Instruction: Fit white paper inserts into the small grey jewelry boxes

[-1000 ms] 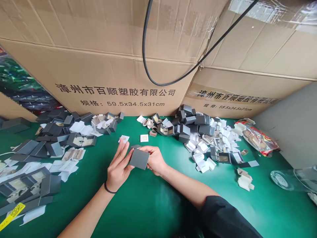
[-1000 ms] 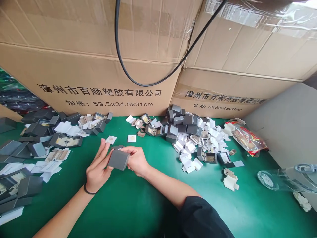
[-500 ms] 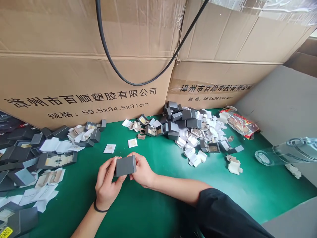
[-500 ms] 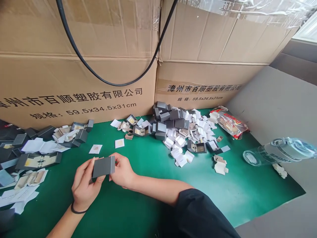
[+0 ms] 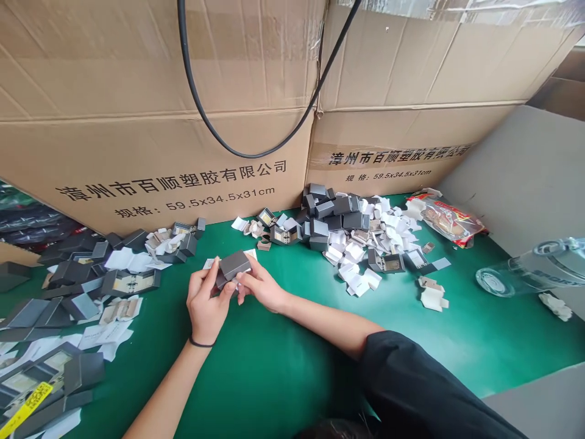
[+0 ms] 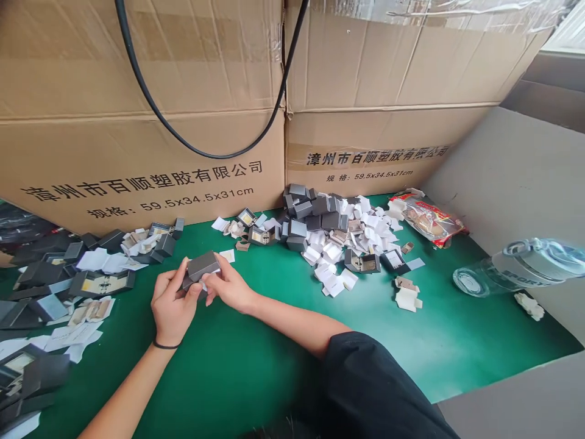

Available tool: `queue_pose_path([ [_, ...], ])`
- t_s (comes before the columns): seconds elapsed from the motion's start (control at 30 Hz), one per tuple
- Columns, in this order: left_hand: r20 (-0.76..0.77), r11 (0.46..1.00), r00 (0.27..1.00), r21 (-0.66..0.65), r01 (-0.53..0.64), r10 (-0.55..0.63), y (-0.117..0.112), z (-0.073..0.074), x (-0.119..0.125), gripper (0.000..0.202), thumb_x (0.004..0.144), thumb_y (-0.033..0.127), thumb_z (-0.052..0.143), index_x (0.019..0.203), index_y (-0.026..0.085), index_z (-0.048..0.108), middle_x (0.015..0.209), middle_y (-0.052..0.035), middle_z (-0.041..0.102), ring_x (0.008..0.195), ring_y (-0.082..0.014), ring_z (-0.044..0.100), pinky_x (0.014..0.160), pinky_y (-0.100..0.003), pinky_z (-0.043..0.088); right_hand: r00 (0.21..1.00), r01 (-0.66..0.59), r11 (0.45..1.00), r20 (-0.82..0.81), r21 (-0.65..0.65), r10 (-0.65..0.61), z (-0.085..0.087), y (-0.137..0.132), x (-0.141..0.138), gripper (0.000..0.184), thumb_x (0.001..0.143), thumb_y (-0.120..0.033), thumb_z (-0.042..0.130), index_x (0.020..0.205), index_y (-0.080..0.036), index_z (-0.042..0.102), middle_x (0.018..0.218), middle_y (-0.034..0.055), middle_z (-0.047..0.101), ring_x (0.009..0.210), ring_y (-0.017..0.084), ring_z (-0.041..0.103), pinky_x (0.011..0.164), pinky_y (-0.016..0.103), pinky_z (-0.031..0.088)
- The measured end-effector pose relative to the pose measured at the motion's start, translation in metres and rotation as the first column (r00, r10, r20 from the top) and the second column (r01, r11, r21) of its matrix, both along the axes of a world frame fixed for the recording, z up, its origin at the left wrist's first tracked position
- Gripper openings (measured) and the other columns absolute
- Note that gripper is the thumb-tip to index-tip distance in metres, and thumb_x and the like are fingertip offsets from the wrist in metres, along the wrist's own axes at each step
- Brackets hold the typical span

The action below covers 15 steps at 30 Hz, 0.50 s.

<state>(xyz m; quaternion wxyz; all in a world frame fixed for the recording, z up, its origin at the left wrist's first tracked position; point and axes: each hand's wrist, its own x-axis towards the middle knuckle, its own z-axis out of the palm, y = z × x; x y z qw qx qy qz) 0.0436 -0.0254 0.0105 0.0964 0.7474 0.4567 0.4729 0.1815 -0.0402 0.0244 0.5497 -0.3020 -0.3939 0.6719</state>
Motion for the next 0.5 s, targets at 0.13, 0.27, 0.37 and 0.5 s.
queue_pose_path([
  [0.13,0.085,0.997,0.996,0.071,-0.027,0.021,0.017,0.026,0.034,0.065,0.083,0.063,0.04,0.125,0.016,0.057,0.086,-0.0071,0.051,0.08,-0.0172,0.056,0.066,-0.026,0.049,0.992,0.066,0.984,0.096,0.168,-0.082,0.027,0.011,0.032,0.048,0.069,-0.045,0.068,0.107,-0.023,0.051,0.076,-0.0052,0.054,0.051,0.006,0.049,0.044,0.02,0.047],
  [0.27,0.13,0.982,0.987,0.176,0.07,-0.094,0.032,0.048,0.094,0.067,0.08,0.064,0.045,0.125,0.015,0.058,0.088,-0.0076,0.052,0.082,-0.0175,0.056,0.066,-0.026,0.05,0.907,0.255,0.937,0.276,0.238,-0.317,0.043,0.018,0.084,0.028,0.08,-0.047,0.057,0.088,-0.021,0.052,0.062,-0.006,0.048,0.046,0.008,0.049,0.047,0.023,0.045],
  [0.37,0.101,0.954,0.972,0.236,0.183,-0.211,0.035,0.055,0.156,0.07,0.077,0.064,0.05,0.127,0.015,0.055,0.092,-0.0079,0.05,0.086,-0.018,0.055,0.076,-0.028,0.05,0.633,0.546,0.793,0.487,0.27,-0.602,0.048,0.01,0.135,0.025,0.09,-0.039,0.038,0.076,-0.021,0.046,0.06,-0.0038,0.046,0.047,0.01,0.047,0.048,0.024,0.042],
  [0.5,0.029,0.9,0.92,0.222,0.374,-0.39,0.025,0.059,0.248,0.064,0.084,0.058,0.044,0.133,0.016,0.049,0.102,-0.0102,0.051,0.1,-0.0206,0.054,0.087,-0.03,0.047,0.013,0.645,0.525,0.68,0.555,-0.733,0.053,-0.017,0.213,0.02,0.089,-0.023,0.03,0.087,-0.018,0.05,0.084,0.0076,0.055,0.083,0.019,0.055,0.077,0.035,0.048],
])
